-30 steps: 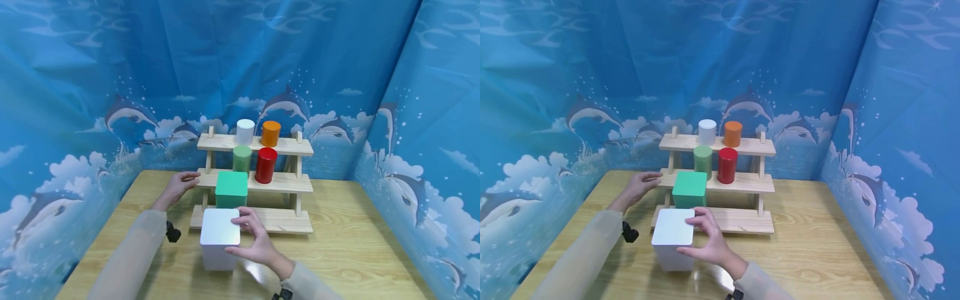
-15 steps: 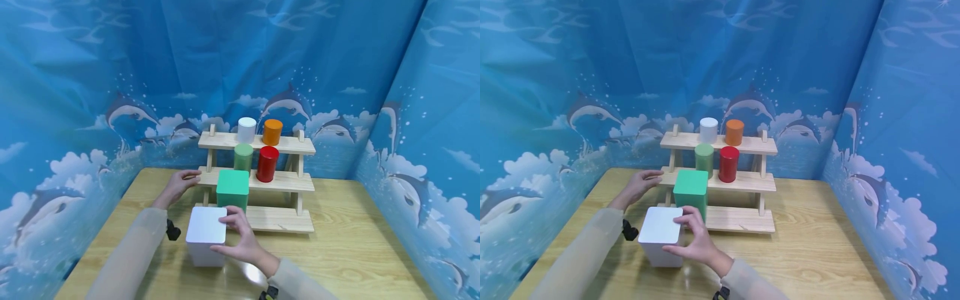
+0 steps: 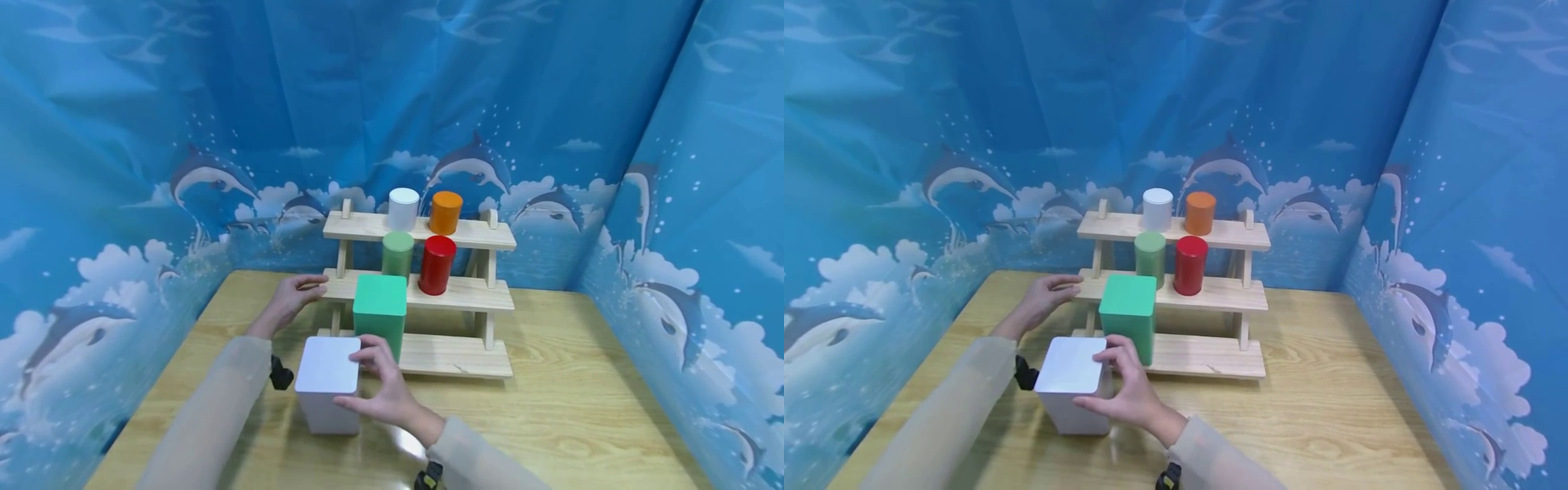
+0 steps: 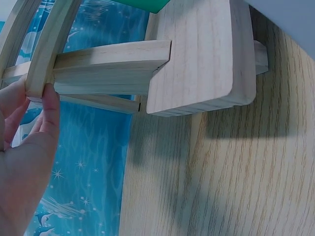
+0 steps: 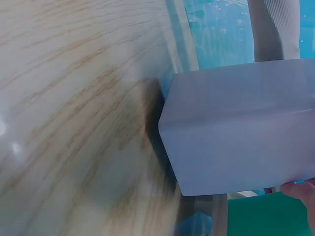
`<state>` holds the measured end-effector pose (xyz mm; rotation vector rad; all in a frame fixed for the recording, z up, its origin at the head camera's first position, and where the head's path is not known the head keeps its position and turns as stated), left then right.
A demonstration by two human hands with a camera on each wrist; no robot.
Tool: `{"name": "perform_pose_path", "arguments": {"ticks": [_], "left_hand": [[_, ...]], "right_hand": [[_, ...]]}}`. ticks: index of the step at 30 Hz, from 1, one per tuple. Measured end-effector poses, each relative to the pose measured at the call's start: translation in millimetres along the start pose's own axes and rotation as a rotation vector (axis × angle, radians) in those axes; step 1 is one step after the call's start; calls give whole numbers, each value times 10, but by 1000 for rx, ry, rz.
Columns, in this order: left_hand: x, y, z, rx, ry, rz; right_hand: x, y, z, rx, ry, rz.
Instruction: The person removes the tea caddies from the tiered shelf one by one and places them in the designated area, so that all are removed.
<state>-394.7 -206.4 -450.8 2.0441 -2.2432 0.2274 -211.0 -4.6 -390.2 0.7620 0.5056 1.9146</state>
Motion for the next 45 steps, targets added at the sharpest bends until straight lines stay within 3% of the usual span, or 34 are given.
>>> {"name": "perform_pose_path", "arguments": {"ticks": [6, 14, 22, 29, 38, 45], "left_hand": [[13, 5, 11, 10, 25, 0], [-5, -10, -9, -4, 25, 6], [-21, -50, -51, -8, -20, 29], [-67, -154, -199, 5, -33, 52], [-21, -46, 25, 4, 17, 16], [-9, -17, 10, -22, 25, 4]], "right_hand": [[-64, 12, 7, 33, -26, 14], [-118, -41, -141, -8, -12, 50], [-91, -14, 21, 42, -66, 90], [16, -45, 104, 94, -68, 59], [190, -111, 137, 194, -66, 6], [363, -102, 160, 258, -60, -53]]}}
Point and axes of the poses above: each hand's wrist, its own y-axis towards the middle knuckle, its own x-axis out of the back of the hand, z = x × y, the point moved 8 cm from there along y, towards the middle knuckle
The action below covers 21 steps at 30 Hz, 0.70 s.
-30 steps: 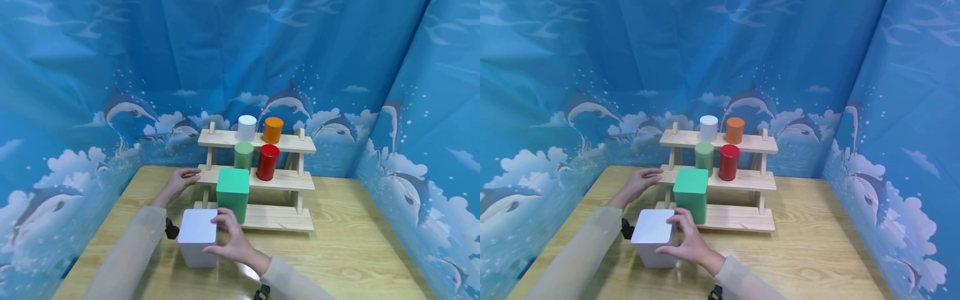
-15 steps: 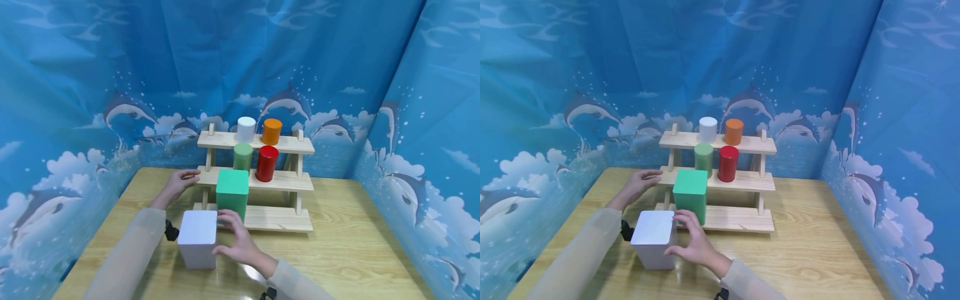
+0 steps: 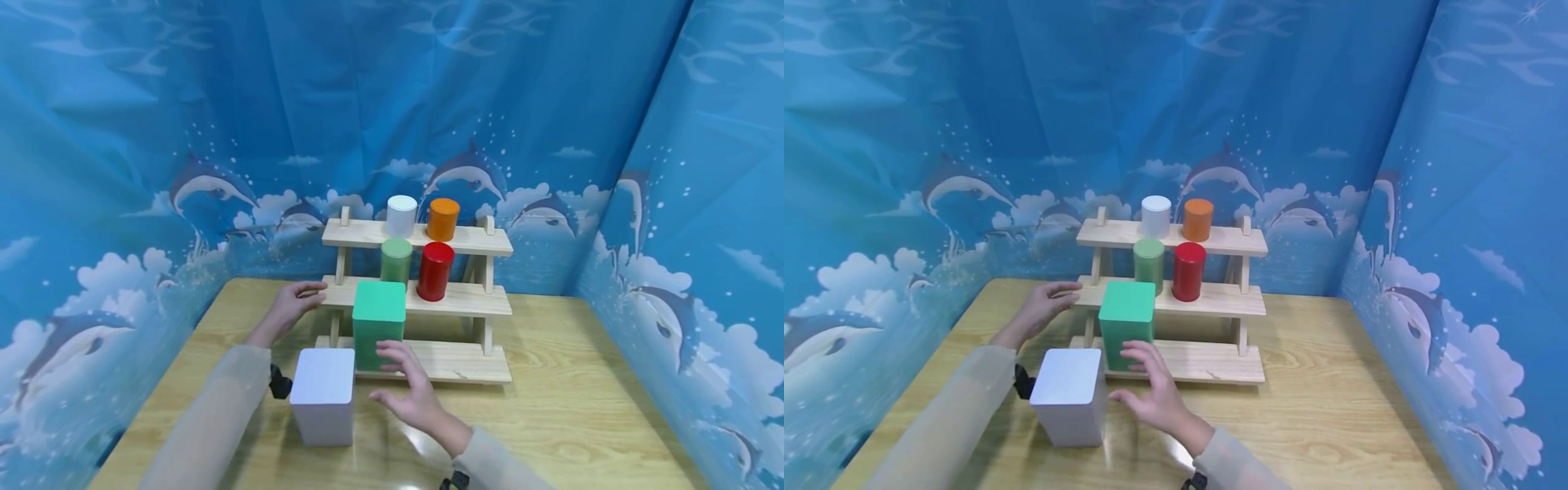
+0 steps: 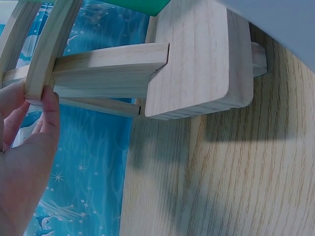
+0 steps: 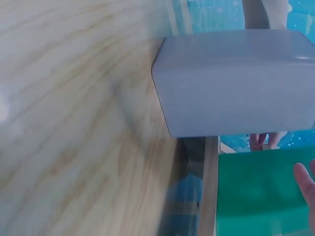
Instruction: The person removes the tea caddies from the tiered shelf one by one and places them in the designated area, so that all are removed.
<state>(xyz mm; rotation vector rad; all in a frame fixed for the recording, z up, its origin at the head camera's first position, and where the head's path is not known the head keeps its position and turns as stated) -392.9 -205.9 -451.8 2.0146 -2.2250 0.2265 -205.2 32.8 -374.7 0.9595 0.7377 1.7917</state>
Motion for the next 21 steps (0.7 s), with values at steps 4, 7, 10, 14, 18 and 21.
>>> {"name": "perform_pose_path", "arguments": {"ticks": [4, 7, 10, 14, 18, 21], "left_hand": [[-3, 9, -1, 6, 1, -4], [-5, 22, 3, 12, 2, -8], [0, 30, 5, 12, 9, -18], [2, 26, -2, 4, 22, -23], [-13, 10, -18, -9, 32, -8], [-17, 4, -24, -8, 29, -3]], "right_hand": [[83, 6, 5, 33, -1, -28], [144, 8, 0, 43, -6, -48], [209, 12, 10, 66, -2, -70], [347, 23, 32, 114, 4, -137], [486, 54, 42, 131, 4, -196], [550, 77, 36, 119, -9, -206]]}}
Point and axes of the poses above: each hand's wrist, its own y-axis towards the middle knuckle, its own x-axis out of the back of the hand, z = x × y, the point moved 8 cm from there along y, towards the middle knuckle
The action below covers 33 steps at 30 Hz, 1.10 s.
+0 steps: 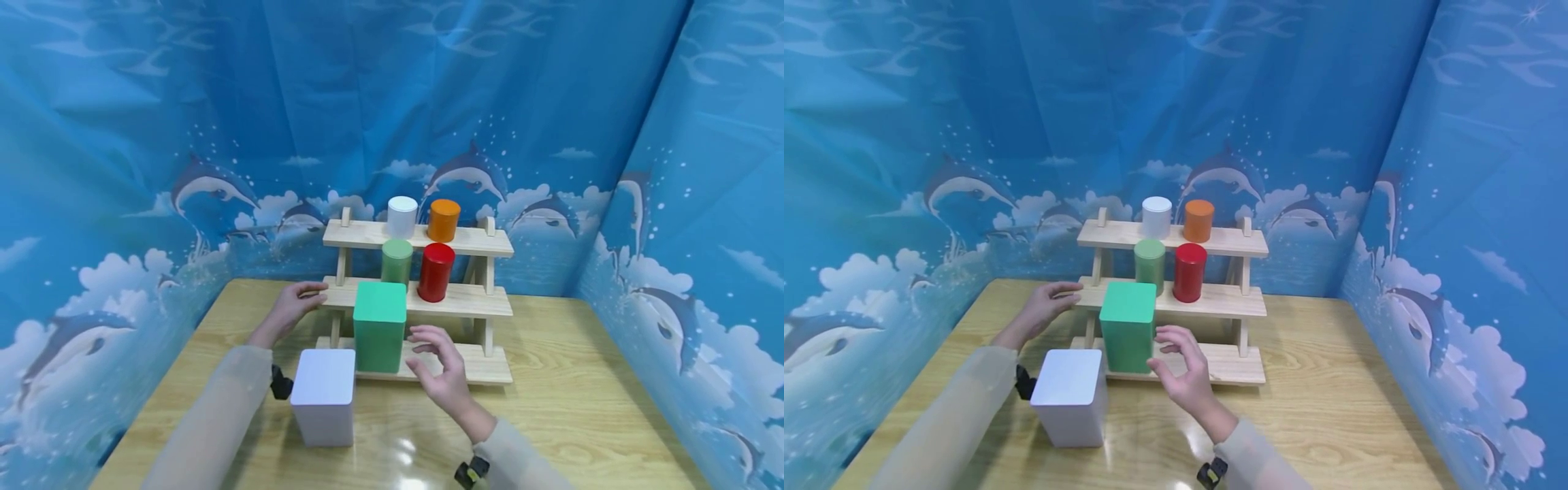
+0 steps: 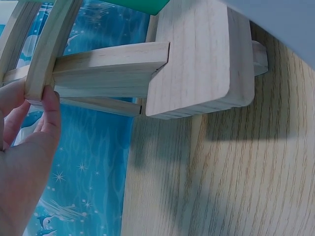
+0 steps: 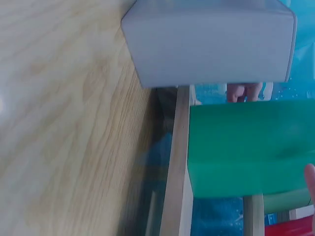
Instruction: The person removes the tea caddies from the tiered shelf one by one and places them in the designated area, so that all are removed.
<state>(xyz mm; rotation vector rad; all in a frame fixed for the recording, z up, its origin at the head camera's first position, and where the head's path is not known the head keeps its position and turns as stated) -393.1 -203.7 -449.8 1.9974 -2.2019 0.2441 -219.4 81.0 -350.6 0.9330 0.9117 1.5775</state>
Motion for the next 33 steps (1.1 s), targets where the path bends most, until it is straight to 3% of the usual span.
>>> {"name": "perform_pose_path", "arguments": {"ticks": [5, 11, 17, 27, 33], "left_hand": [[-4, 11, 4, 1, -16, 6], [-31, -96, -180, -4, -9, 18], [22, 51, 21, -20, -18, 5], [34, 38, 83, 10, 24, -32], [27, 33, 90, -12, 10, -48]], "right_hand": [[92, 23, -92, -71, -63, -7], [166, 69, -272, -208, -96, -5], [138, 146, -382, -340, -125, 41], [101, 191, -469, -366, -117, 51], [73, 234, -500, -357, -98, 77]]}}
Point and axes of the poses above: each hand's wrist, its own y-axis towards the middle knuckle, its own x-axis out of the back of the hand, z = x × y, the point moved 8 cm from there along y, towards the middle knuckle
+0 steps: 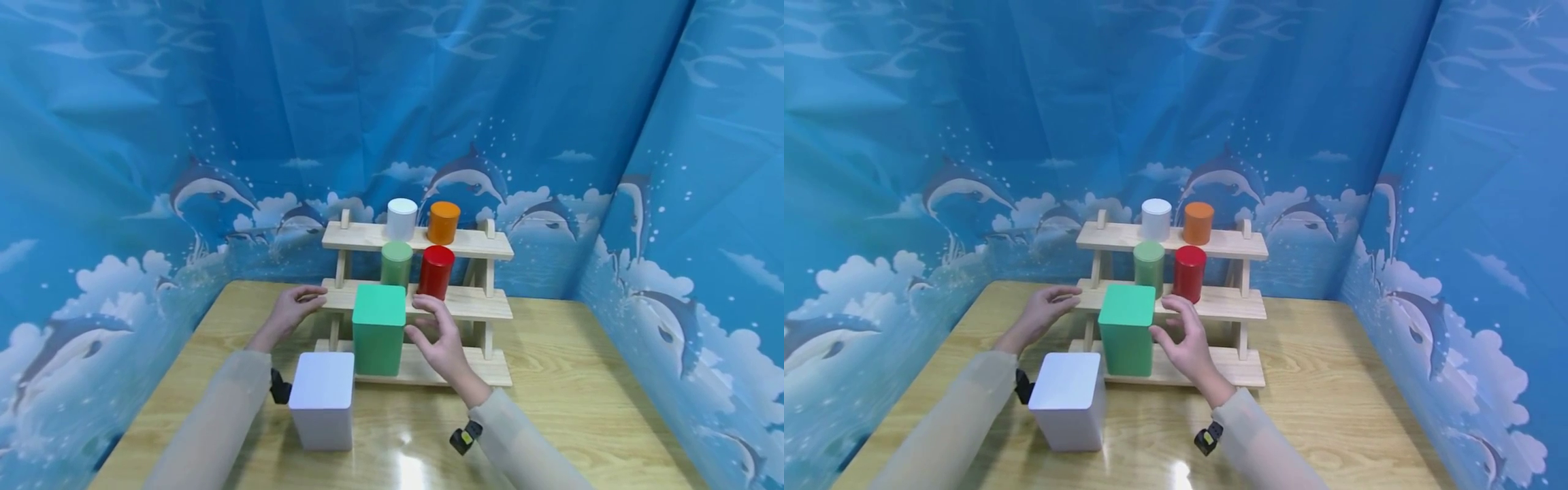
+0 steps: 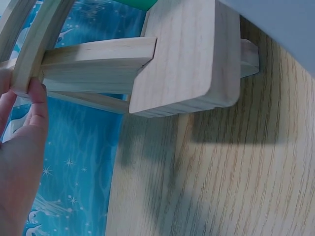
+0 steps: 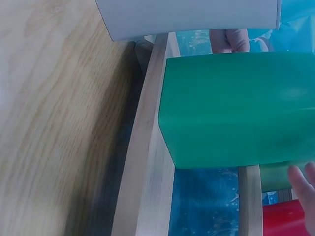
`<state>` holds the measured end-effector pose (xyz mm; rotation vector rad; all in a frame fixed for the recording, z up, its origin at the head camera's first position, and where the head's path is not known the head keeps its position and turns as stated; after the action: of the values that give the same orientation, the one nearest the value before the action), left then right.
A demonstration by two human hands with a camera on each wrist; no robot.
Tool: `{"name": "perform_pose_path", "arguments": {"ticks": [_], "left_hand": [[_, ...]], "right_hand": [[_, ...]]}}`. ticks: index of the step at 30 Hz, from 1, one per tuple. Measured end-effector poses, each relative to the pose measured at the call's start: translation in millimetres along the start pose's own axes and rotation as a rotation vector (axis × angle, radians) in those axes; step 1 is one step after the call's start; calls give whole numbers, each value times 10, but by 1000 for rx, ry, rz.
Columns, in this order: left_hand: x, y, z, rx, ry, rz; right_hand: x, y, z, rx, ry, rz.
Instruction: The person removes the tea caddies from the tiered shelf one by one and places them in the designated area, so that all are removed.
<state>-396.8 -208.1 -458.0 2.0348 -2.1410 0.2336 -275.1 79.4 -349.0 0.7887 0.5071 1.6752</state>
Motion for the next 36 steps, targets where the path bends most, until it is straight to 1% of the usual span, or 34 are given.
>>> {"name": "perform_pose_path", "arguments": {"ticks": [5, 8, 12, 17, 23, 28, 36], "left_hand": [[7, 2, -17, -11, 3, -14], [14, 5, -20, -1, 1, -10], [19, 19, -9, 21, -21, -2], [10, 37, 30, 44, -40, 12], [17, 40, 58, 52, -66, 16], [9, 47, 72, 61, -77, 28], [-4, 54, 75, 65, -98, 33]], "right_hand": [[-69, 45, -1, -16, -11, 78], [-114, 64, -8, -39, -19, 121], [-150, 84, -35, -74, -19, 156], [-172, 93, -88, -98, -12, 192], [-189, 117, -177, -125, 1, 215], [-219, 136, -239, -166, -3, 240], [-230, 138, -292, -217, -3, 262]]}}
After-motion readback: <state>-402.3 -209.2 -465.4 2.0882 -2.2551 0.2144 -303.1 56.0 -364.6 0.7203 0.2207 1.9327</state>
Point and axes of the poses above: each hand's wrist, its own y-axis towards the middle knuckle, its own x-axis out of the back of the hand, z = x × y, the point moved 8 cm from there along y, towards the middle knuckle
